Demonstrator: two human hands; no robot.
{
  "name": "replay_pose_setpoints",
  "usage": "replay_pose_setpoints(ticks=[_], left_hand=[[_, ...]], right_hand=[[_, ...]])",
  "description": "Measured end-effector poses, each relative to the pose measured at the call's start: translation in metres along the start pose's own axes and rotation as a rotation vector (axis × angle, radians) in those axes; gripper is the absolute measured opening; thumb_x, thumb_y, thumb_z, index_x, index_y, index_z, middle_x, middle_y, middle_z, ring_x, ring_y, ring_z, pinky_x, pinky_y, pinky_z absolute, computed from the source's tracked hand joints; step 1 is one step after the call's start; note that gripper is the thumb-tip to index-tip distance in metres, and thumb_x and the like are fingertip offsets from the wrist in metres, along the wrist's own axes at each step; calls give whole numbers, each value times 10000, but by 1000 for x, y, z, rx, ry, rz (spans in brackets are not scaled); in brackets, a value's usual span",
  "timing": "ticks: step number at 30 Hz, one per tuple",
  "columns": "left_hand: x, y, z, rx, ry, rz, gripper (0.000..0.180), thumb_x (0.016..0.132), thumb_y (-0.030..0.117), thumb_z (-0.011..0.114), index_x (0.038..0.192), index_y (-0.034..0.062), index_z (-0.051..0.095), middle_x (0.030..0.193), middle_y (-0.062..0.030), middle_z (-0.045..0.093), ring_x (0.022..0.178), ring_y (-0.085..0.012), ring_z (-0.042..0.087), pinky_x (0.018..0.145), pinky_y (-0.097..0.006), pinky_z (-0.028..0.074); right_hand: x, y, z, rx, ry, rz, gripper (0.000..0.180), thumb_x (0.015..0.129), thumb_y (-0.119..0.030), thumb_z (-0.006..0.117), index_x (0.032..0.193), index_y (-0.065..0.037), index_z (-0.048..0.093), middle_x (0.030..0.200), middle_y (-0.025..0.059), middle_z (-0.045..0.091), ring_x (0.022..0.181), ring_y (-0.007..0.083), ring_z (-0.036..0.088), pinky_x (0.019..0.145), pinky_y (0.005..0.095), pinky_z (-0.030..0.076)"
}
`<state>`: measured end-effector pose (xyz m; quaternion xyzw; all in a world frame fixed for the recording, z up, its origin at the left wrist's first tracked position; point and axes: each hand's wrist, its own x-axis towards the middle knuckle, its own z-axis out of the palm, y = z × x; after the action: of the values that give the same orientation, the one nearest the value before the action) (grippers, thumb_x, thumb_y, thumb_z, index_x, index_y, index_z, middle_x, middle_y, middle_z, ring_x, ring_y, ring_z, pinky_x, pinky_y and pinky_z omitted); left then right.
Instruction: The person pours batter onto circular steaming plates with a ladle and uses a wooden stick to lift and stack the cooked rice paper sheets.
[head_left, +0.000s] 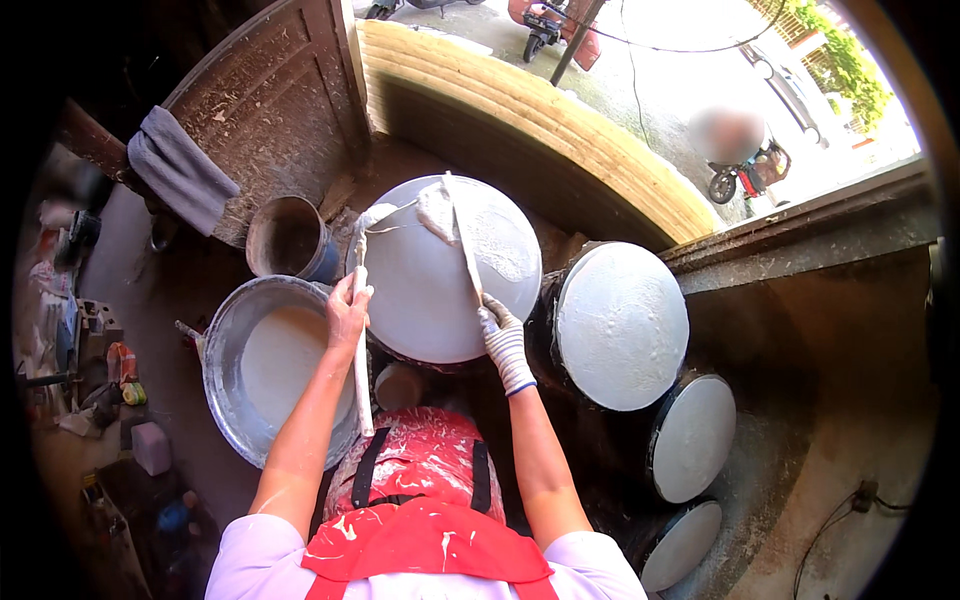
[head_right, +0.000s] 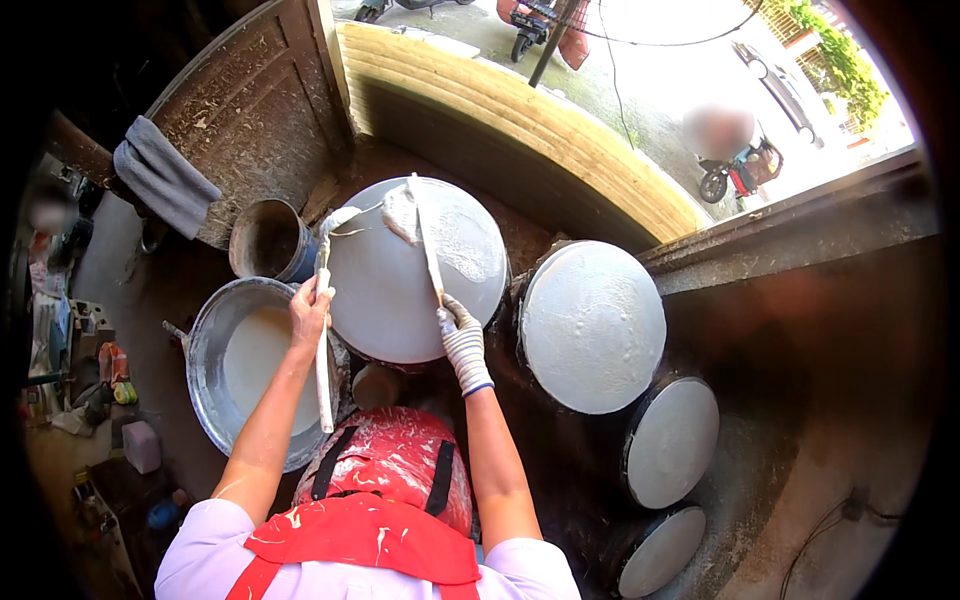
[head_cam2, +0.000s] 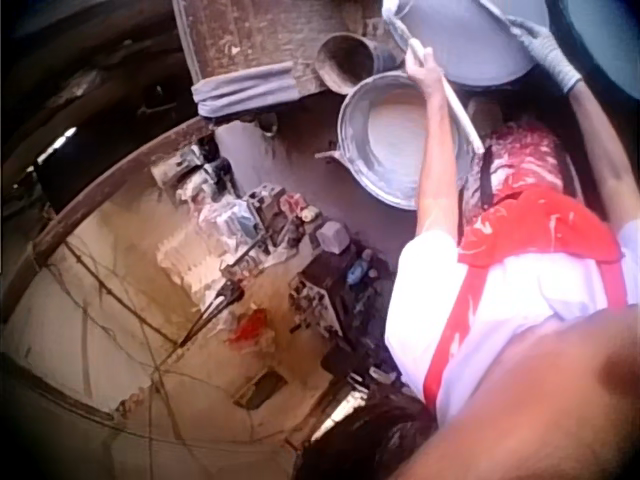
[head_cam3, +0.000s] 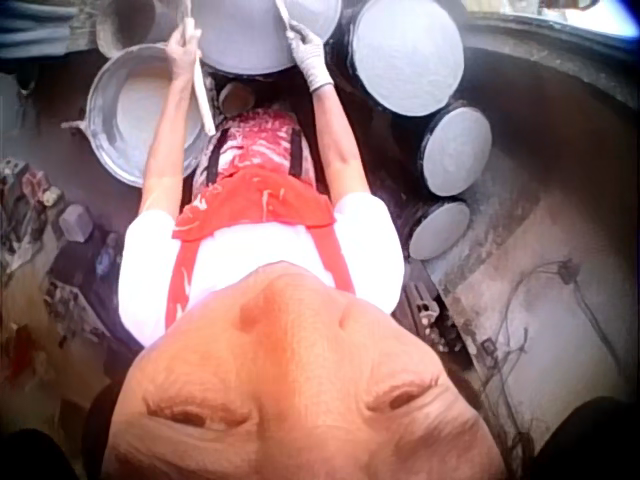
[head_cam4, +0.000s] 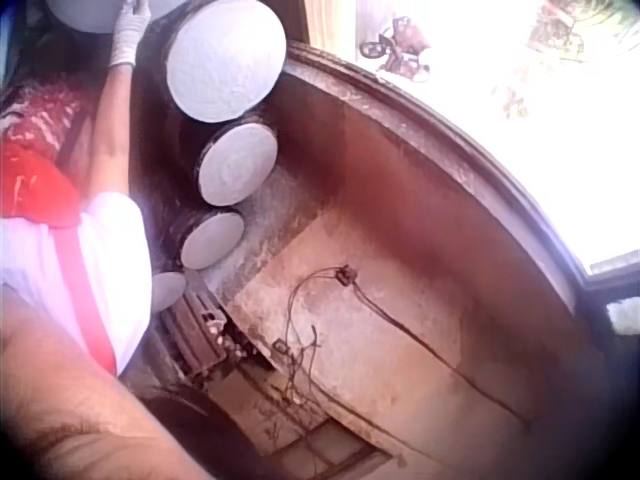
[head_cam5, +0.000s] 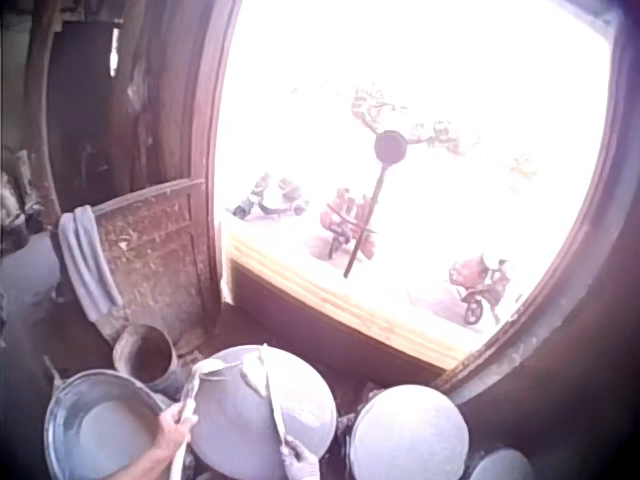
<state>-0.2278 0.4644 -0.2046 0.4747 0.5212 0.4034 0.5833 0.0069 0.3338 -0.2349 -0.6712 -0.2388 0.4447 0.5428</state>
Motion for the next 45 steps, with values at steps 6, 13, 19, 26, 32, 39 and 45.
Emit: replay_pose_setpoints(ticks=[6, 13, 19, 26, 32, 39, 45], left_hand=[[-11, 4, 6, -181, 92, -150, 378, 807, 107, 629, 1154, -6, 531, 626, 21, 474, 416, -43, 401, 353, -188, 350], [-23, 7, 6, -234, 125, -215, 370, 811, 125, 628, 1154, 21, 537, 598, 24, 456, 417, -43, 393, 357, -182, 346], [-36, 11, 2, -277, 199, -271, 325, 833, 130, 601, 1136, 31, 542, 587, 27, 440, 423, -49, 397, 364, -180, 343], [-61, 5, -21, -336, 237, -302, 301, 859, 133, 553, 1144, 37, 534, 634, 12, 459, 479, -55, 426, 369, -189, 347], [-73, 13, -19, -377, 258, -334, 290, 854, 174, 568, 1121, 63, 552, 616, -4, 465, 424, -77, 409, 367, -200, 338], [-91, 16, -36, -394, 275, -363, 192, 891, 212, 517, 1052, 108, 528, 617, 1, 439, 398, -79, 398, 371, -198, 328], [-96, 16, -35, -422, 302, -367, 205, 891, 216, 517, 1068, 113, 524, 625, 1, 444, 399, -73, 395, 374, -190, 325]], right_hand=[[-8, -1, -3, -103, -208, -21, 327, 851, -70, 580, 1165, 19, 559, 1014, 73, 629, 916, 119, 553, 845, 229, 429], [45, -16, -56, -92, -22, -86, 313, 863, -54, 544, 1164, 32, 553, 998, 98, 631, 875, 121, 564, 812, 228, 446], [44, -37, -48, -255, -414, 77, 301, 840, -69, 582, 1137, -19, 595, 945, 39, 644, 859, 99, 542, 800, 234, 437], [67, -39, -80, -299, -307, -44, 277, 849, -56, 567, 1122, -26, 605, 888, 45, 646, 805, 87, 548, 746, 219, 448], [82, -46, -69, -461, -569, -86, 265, 849, -89, 567, 1102, -26, 615, 895, 54, 663, 804, 115, 567, 767, 259, 457], [73, -59, -108, -398, -615, 59, 284, 826, -78, 619, 1106, -29, 617, 925, 30, 651, 830, 83, 544, 780, 234, 446], [156, -61, -60, -529, -515, -202, 252, 830, -130, 622, 1067, -45, 643, 835, 63, 658, 758, 105, 557, 714, 247, 458]])
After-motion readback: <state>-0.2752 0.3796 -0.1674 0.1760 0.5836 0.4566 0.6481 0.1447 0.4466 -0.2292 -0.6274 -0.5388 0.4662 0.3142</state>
